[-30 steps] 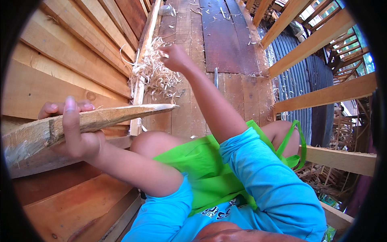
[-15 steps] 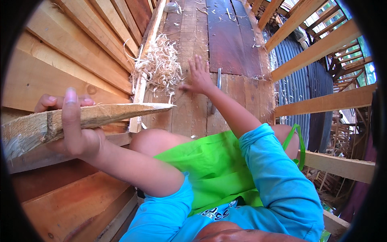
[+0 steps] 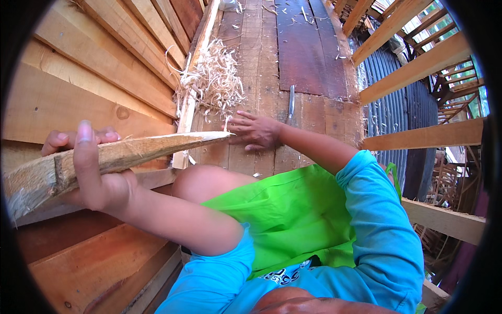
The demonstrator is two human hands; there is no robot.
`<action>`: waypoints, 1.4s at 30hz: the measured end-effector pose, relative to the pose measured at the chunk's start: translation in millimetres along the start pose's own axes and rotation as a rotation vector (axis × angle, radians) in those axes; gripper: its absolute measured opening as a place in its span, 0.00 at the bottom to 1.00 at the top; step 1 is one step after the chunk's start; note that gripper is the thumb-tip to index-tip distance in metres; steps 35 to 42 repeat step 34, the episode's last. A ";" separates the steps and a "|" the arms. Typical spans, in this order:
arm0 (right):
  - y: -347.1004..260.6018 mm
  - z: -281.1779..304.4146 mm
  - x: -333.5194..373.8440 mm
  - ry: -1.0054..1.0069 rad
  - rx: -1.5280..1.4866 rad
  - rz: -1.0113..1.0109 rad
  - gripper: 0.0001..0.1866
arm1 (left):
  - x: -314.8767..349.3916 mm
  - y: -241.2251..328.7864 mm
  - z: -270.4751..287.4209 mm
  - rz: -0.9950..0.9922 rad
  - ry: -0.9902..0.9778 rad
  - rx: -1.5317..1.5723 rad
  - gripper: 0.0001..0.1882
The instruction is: The person sits on a wooden floor and uses a knife to carve a long piece of wood, peeling away thin shavings. The person holds the wood with the left hand and manipulates the knife with the right hand, working along the length of the piece.
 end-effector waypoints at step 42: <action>41.8 317.9 16.2 1.009 -0.928 -0.063 0.11 | -2.4 2.5 -8.5 0.028 -0.081 -0.002 0.14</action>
Point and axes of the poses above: each hand's wrist, its own x-axis away from the middle knuckle, its own z-axis out of the back of the hand, y = z × x, the point moved 6 cm from there along -x, towards the middle knuckle, and after that the axes turned 15 degrees about -z, right-handed, at the moved point
